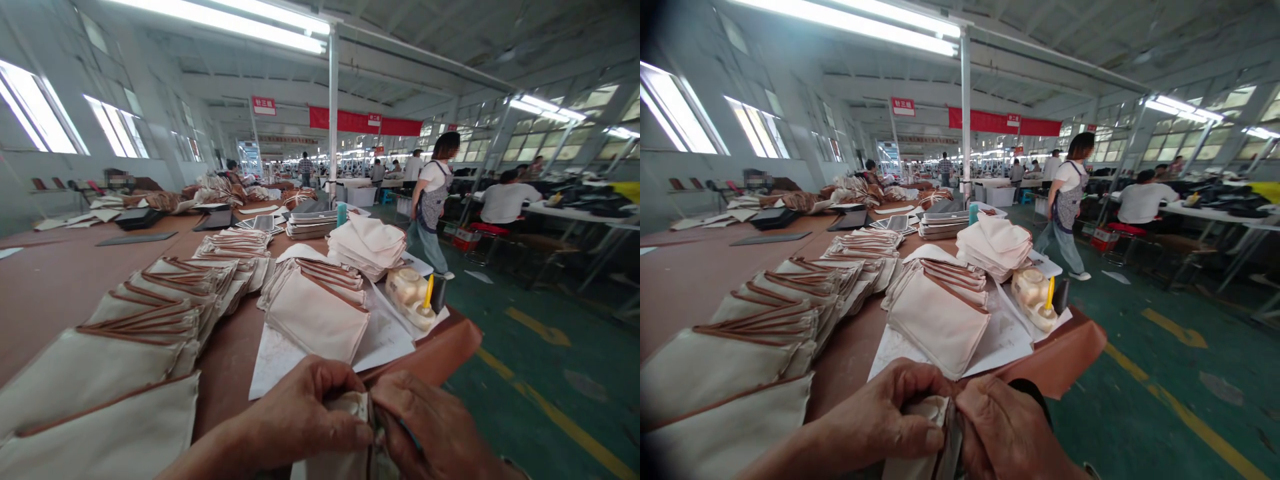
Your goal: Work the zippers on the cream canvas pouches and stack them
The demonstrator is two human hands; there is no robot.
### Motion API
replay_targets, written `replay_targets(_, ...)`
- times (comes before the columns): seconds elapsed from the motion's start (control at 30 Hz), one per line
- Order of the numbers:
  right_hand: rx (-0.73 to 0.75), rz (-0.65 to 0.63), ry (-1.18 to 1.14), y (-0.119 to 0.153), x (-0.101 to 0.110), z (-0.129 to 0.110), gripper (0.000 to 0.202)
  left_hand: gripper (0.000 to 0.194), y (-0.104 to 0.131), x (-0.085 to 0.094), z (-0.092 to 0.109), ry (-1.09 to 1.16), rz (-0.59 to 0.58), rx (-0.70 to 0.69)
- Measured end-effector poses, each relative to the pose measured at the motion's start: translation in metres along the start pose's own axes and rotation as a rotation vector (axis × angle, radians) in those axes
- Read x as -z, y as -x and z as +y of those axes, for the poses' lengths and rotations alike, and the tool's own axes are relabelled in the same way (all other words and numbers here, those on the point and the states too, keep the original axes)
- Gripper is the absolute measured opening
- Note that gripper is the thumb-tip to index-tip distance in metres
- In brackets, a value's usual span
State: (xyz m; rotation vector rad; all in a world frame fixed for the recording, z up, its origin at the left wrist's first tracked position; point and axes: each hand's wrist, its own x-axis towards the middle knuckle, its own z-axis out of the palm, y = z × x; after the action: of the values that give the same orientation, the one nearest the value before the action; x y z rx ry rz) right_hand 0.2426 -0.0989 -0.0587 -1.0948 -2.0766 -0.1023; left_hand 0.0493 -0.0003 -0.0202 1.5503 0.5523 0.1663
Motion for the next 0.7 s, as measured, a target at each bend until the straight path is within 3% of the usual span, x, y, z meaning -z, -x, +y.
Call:
replay_targets(0.23, -0.072, 0.038, -0.143, -0.003, -0.006, -0.006, 0.025, 0.039, 0.004, -0.004, 0.004, -0.031, 0.044, 0.009)
replay_targets(0.4, -0.005, 0.079, -0.122, -0.005, -0.007, 0.000, 0.025, 0.034, 0.002, -0.005, 0.001, 0.005, 0.012, -0.003)
replay_targets(0.57, 0.027, -0.090, 0.015, -0.019, 0.014, 0.012, 0.021, 0.030, -0.003, -0.007, -0.006, 0.119, -0.138, 0.024)
replay_targets(0.63, -0.042, -0.160, -0.084, -0.026, 0.024, 0.015, 0.020, 0.030, -0.003, -0.007, -0.009, 0.142, -0.147, 0.022)
replay_targets(0.7, -0.161, -0.208, -0.323, -0.031, 0.029, 0.015, 0.019, 0.028, -0.003, -0.008, -0.011, 0.130, -0.122, 0.022)
